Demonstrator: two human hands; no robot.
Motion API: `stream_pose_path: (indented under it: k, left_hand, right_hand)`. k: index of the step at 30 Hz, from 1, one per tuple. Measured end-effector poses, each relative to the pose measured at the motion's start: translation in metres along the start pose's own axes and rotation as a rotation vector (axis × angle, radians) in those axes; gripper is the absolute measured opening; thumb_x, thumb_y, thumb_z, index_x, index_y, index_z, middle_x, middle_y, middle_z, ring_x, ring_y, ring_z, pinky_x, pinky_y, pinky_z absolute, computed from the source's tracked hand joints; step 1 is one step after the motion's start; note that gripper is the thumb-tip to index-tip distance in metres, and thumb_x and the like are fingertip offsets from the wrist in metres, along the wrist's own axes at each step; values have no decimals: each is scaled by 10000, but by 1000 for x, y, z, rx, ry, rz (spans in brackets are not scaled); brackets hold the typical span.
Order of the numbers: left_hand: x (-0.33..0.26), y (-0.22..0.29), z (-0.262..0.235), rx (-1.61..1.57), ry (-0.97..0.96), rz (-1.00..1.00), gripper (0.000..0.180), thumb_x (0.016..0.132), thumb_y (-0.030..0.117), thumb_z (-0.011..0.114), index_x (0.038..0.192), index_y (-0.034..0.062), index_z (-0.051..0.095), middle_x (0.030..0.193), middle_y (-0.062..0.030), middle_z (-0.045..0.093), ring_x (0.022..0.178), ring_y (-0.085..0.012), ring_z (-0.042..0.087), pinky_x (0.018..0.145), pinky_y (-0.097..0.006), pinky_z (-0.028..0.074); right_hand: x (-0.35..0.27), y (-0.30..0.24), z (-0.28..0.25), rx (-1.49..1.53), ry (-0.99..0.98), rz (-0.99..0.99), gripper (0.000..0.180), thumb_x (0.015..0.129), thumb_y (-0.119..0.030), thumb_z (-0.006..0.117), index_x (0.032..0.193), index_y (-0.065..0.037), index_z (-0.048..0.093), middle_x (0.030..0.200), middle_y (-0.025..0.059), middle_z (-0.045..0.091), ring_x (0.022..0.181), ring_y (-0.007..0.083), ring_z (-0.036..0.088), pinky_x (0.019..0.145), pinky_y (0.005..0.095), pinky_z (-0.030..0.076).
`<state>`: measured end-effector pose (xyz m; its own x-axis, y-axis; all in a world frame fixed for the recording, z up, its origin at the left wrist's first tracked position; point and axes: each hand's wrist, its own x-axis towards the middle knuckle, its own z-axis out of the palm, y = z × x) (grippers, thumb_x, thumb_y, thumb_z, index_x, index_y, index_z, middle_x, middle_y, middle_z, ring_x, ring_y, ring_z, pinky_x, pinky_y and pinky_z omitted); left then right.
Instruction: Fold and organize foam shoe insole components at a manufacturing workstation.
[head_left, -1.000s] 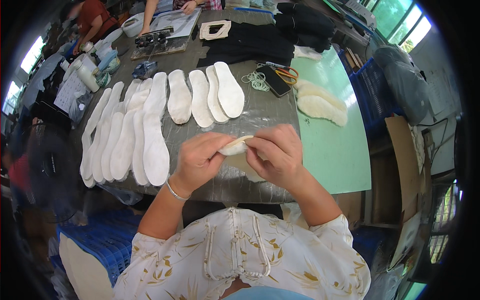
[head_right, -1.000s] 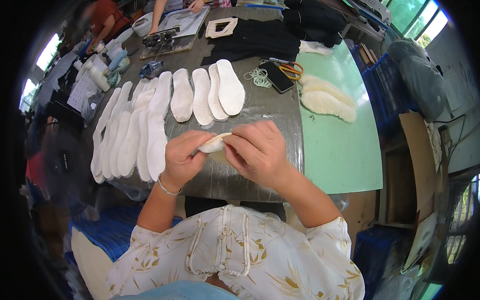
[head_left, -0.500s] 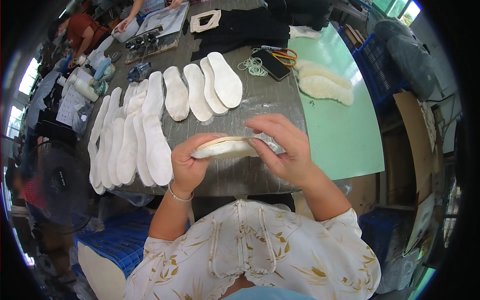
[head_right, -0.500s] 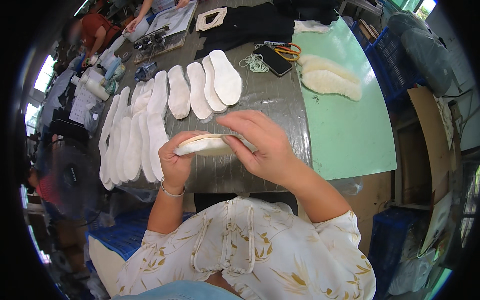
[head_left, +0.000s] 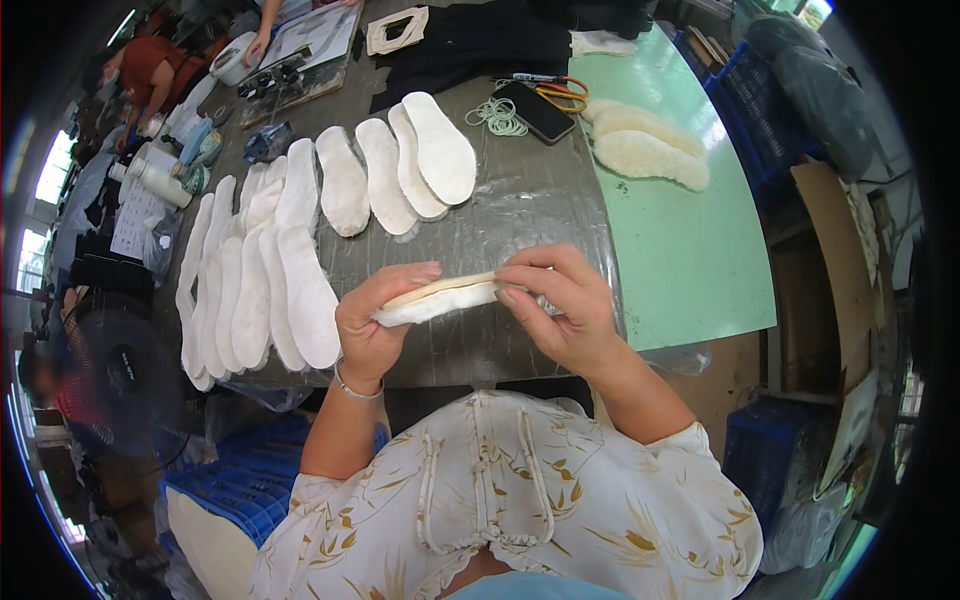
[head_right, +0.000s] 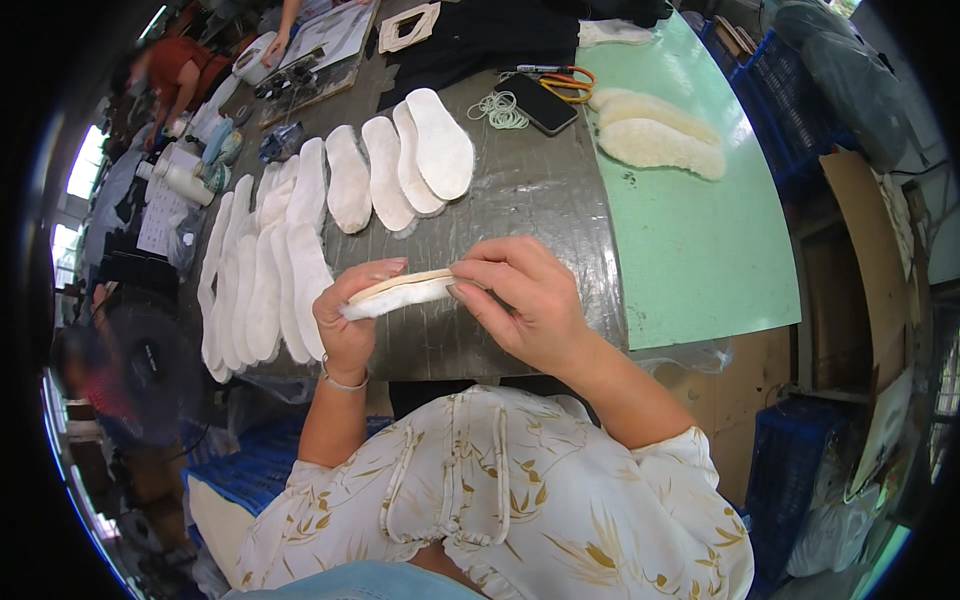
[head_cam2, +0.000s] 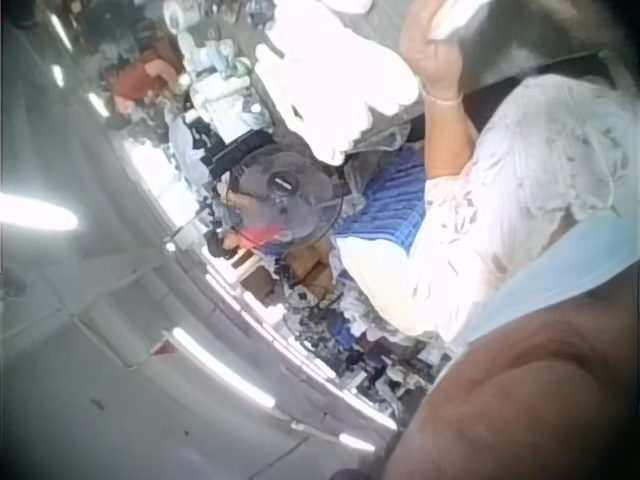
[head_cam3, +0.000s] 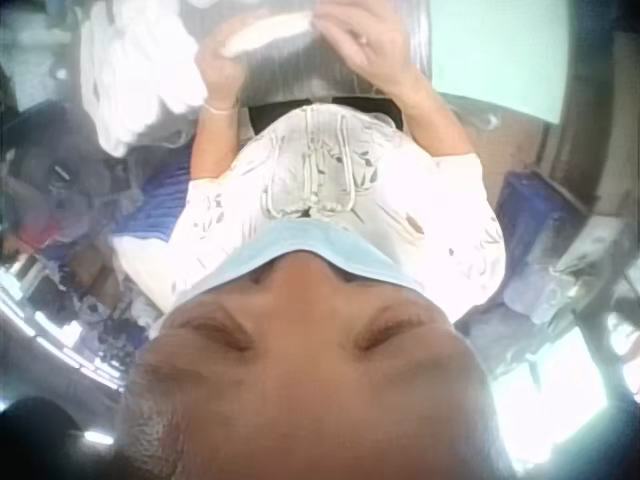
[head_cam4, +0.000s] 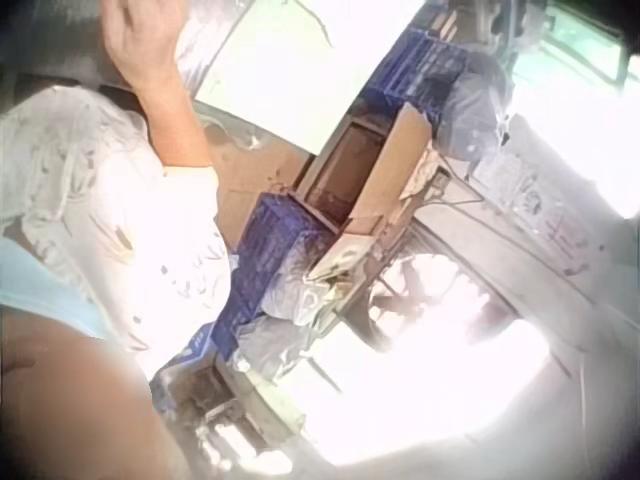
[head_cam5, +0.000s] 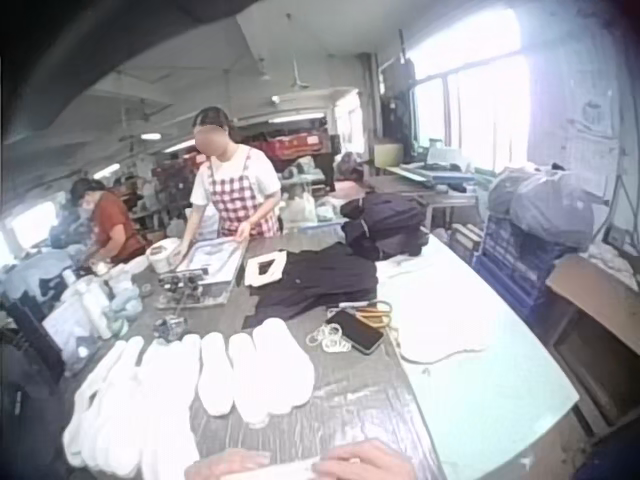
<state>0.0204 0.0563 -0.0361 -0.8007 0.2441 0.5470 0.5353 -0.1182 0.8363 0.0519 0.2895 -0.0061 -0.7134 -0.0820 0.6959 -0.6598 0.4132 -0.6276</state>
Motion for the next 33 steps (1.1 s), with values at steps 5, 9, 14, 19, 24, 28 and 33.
stream_pose_path:
  k: [5,9,14,19,24,28,33]
  left_hand:
    - [5,0,4,74,-66,21,181,862,36,712,1035,-15,714,1070,-179,727,1023,-289,703,924,-371,539]
    - [8,6,6,84,-84,2,180,857,20,717,1036,-2,716,1082,-169,727,1000,-266,700,885,-349,540]
    - [-2,2,1,86,-97,4,216,836,-26,708,1049,8,714,1084,-140,732,969,-245,688,850,-330,528]
    - [-2,2,1,10,-65,-52,192,842,-33,706,1031,2,711,1043,-147,732,972,-232,700,870,-324,531]
    - [2,3,-11,-10,10,13,167,899,116,723,1008,-8,700,1016,-166,728,996,-283,705,889,-375,544]
    - [0,-6,-9,-83,27,2,237,908,203,725,1013,-7,692,1022,-172,723,1005,-295,703,901,-389,547]
    - [-4,-12,-4,-144,61,-23,164,920,126,701,1012,-8,680,1032,-172,721,1001,-292,704,904,-390,548]
  right_hand:
    - [13,-5,4,11,-47,-36,209,759,-106,822,951,-67,751,933,59,690,774,209,623,662,321,494]
    - [26,-11,11,40,-113,-87,244,754,-128,824,982,-84,749,901,54,675,793,227,625,675,340,495]
    - [31,-18,11,94,-213,-65,192,786,-65,776,974,-93,747,880,49,659,814,237,625,722,350,484]
    - [14,1,2,169,-223,204,126,817,-57,762,942,-51,754,901,87,705,817,243,673,732,340,525]
    - [13,15,-8,245,-257,242,136,840,-68,755,972,-35,751,898,108,707,811,230,676,724,324,528]
    - [16,10,-9,303,-273,267,150,850,-78,748,993,-33,750,923,96,696,828,216,669,725,311,521]
    - [17,11,-2,263,-281,190,153,839,-51,735,990,-49,755,920,81,699,827,235,661,729,335,521]
